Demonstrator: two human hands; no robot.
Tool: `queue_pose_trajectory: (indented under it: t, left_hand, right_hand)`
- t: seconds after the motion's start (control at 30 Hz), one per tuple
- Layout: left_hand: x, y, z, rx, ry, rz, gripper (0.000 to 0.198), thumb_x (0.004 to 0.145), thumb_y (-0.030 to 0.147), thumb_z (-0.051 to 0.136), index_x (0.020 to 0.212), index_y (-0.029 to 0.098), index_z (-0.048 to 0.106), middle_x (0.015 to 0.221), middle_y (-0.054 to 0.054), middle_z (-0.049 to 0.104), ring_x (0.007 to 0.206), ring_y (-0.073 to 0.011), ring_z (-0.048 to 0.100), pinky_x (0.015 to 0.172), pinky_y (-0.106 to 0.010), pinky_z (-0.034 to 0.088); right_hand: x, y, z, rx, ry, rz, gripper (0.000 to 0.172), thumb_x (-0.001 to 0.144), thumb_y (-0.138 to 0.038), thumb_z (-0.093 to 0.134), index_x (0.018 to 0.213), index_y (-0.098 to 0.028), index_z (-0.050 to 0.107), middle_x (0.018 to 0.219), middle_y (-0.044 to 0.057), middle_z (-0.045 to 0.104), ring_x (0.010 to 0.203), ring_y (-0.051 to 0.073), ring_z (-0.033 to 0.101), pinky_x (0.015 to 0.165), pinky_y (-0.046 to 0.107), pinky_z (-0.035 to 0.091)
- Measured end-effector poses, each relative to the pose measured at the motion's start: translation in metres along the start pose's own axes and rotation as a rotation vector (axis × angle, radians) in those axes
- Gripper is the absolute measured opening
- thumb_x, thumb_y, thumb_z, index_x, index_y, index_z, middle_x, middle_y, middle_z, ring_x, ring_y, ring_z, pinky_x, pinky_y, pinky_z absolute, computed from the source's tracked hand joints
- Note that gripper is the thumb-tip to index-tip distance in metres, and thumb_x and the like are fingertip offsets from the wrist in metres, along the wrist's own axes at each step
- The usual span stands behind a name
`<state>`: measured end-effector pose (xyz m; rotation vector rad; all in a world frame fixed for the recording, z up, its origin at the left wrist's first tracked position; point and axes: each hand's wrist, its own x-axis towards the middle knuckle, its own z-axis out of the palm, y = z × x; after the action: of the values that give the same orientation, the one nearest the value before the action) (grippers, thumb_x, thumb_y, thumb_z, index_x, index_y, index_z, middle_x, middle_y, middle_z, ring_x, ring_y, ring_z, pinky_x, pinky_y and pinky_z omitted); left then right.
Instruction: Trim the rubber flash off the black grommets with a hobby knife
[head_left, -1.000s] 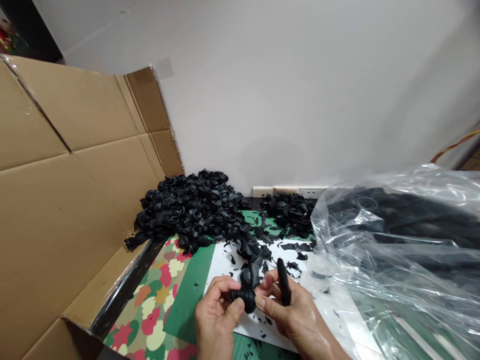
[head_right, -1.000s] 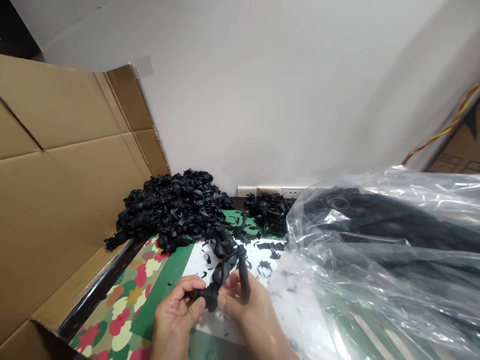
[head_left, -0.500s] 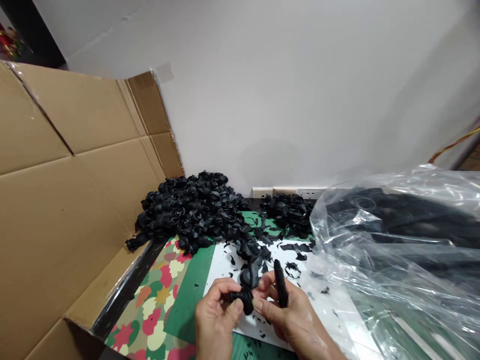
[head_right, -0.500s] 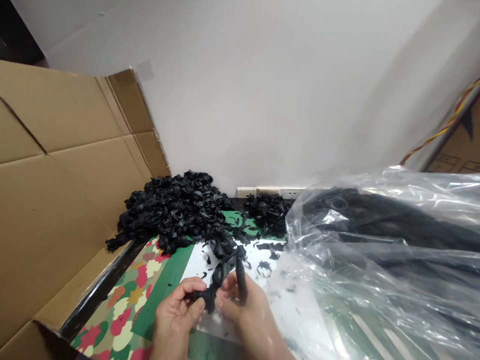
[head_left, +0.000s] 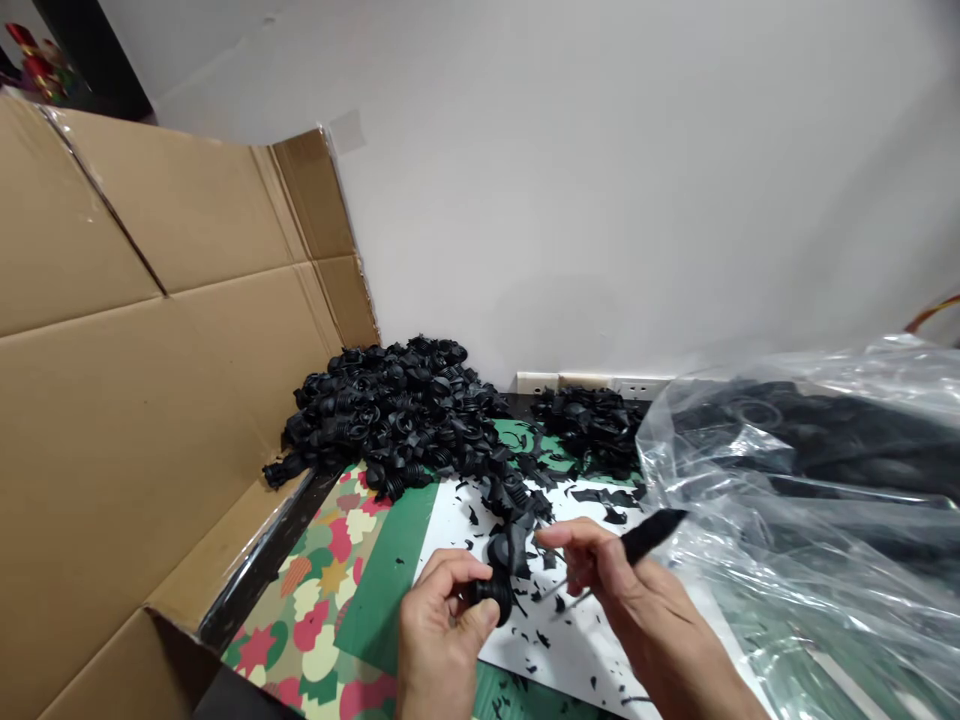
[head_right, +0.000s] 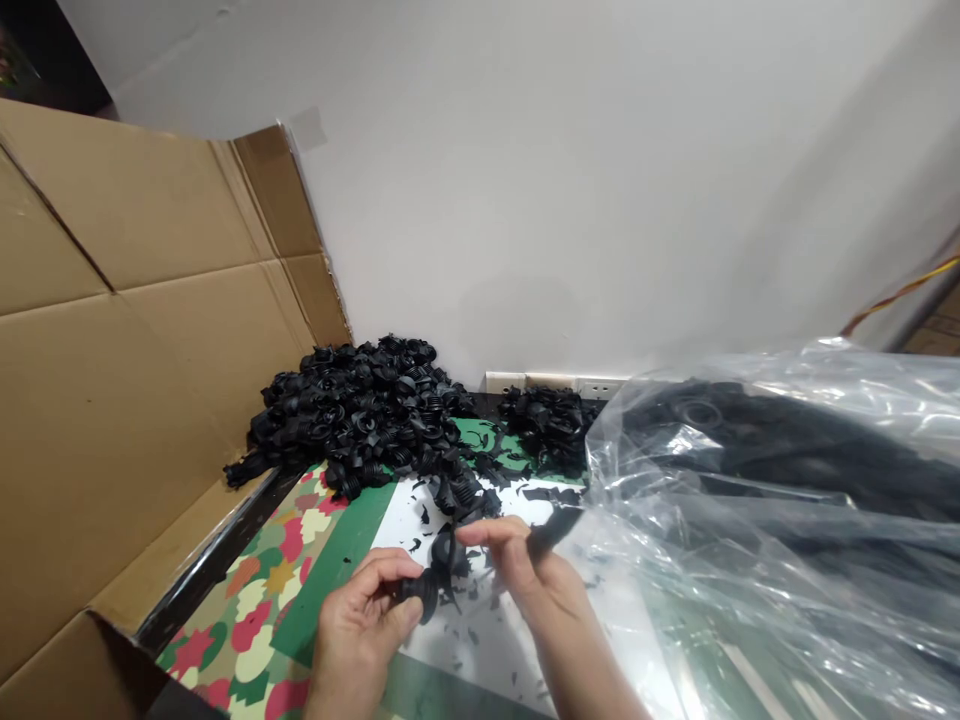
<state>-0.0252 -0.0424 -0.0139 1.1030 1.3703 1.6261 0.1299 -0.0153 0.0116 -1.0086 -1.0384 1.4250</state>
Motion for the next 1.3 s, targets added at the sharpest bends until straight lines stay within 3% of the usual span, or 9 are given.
queue_pose_trajectory:
  t: [0.1, 0.2, 0.3, 0.43, 0.5, 0.77, 0.93, 1.07, 1.3]
  left_hand:
    - [0.0, 0.001, 0.001, -0.025, -0.013, -0.023, 0.016, 0.056, 0.01, 0.066, 0.067, 0.019, 0.073, 0.078, -0.001, 0.059, 0.059, -0.0117, 0.053, 0.051, -0.02, 0.041]
    - [-0.001, 0.001, 0.002, -0.027, -0.021, -0.034, 0.017, 0.056, 0.01, 0.066, 0.068, 0.019, 0.073, 0.078, -0.001, 0.059, 0.057, -0.0102, 0.052, 0.049, -0.019, 0.039]
    - [-0.001, 0.0, 0.002, -0.027, -0.035, -0.043, 0.016, 0.056, 0.01, 0.066, 0.069, 0.018, 0.072, 0.078, -0.001, 0.058, 0.055, -0.0097, 0.051, 0.048, -0.019, 0.038]
    - [-0.003, 0.002, 0.004, -0.009, -0.043, -0.034, 0.017, 0.058, 0.009, 0.066, 0.07, 0.019, 0.072, 0.079, -0.001, 0.059, 0.058, -0.0112, 0.054, 0.051, -0.02, 0.04]
    - [-0.003, 0.003, 0.004, 0.011, -0.051, -0.015, 0.017, 0.058, 0.009, 0.065, 0.071, 0.019, 0.072, 0.079, -0.002, 0.059, 0.06, -0.0123, 0.055, 0.052, -0.021, 0.041]
    - [-0.006, 0.001, 0.005, 0.083, -0.075, 0.048, 0.017, 0.062, 0.008, 0.064, 0.073, 0.02, 0.07, 0.08, -0.002, 0.058, 0.059, -0.0125, 0.053, 0.049, -0.021, 0.038]
    - [-0.006, 0.0, 0.005, 0.091, -0.089, 0.079, 0.017, 0.062, 0.008, 0.064, 0.074, 0.019, 0.07, 0.079, -0.003, 0.058, 0.063, -0.0146, 0.054, 0.05, -0.022, 0.039]
    - [-0.006, -0.001, 0.005, 0.064, -0.092, 0.085, 0.016, 0.063, 0.008, 0.064, 0.074, 0.019, 0.07, 0.078, -0.003, 0.058, 0.066, -0.0162, 0.056, 0.053, -0.023, 0.042]
    - [-0.007, -0.003, 0.006, 0.044, -0.071, 0.083, 0.014, 0.063, 0.009, 0.067, 0.072, 0.019, 0.07, 0.078, -0.003, 0.059, 0.067, -0.0163, 0.057, 0.053, -0.022, 0.043]
  right_hand:
    - [0.001, 0.002, -0.001, 0.088, -0.026, 0.061, 0.059, 0.066, -0.075, 0.053, 0.073, -0.019, 0.069, 0.048, -0.004, 0.04, 0.047, 0.012, 0.035, 0.048, 0.026, 0.029]
    - [0.001, 0.006, 0.0, 0.149, -0.088, 0.124, 0.049, 0.063, -0.066, 0.066, 0.072, -0.017, 0.064, 0.041, -0.008, 0.036, 0.038, 0.007, 0.028, 0.043, 0.022, 0.021]
    - [0.0, 0.009, 0.004, 0.117, -0.063, 0.089, 0.038, 0.061, -0.051, 0.077, 0.073, -0.017, 0.065, 0.043, -0.006, 0.044, 0.039, 0.007, 0.036, 0.042, 0.021, 0.025]
    - [-0.004, 0.008, 0.011, 0.131, -0.014, -0.033, 0.03, 0.058, -0.044, 0.08, 0.069, -0.018, 0.07, 0.073, 0.001, 0.058, 0.046, 0.01, 0.048, 0.042, 0.023, 0.036]
    - [-0.005, 0.008, 0.014, 0.141, -0.001, -0.06, 0.028, 0.059, -0.042, 0.08, 0.069, -0.018, 0.071, 0.078, 0.003, 0.059, 0.049, 0.011, 0.052, 0.044, 0.025, 0.04]
    - [-0.008, 0.014, 0.016, 0.099, 0.011, -0.043, 0.025, 0.06, -0.039, 0.079, 0.071, -0.019, 0.071, 0.058, 0.0, 0.062, 0.053, 0.014, 0.054, 0.053, 0.026, 0.045]
    - [-0.007, 0.017, 0.014, 0.056, -0.044, -0.02, 0.025, 0.064, -0.04, 0.075, 0.073, -0.018, 0.07, 0.052, 0.0, 0.062, 0.052, 0.016, 0.055, 0.053, 0.027, 0.045]
    - [-0.007, 0.015, 0.015, 0.043, -0.013, -0.016, 0.024, 0.065, -0.04, 0.074, 0.071, -0.018, 0.07, 0.048, -0.001, 0.059, 0.052, 0.016, 0.055, 0.053, 0.027, 0.044]
    - [-0.009, 0.02, 0.015, -0.017, -0.01, -0.129, 0.023, 0.064, -0.042, 0.076, 0.069, -0.02, 0.071, 0.061, 0.002, 0.064, 0.054, 0.017, 0.056, 0.054, 0.028, 0.048]
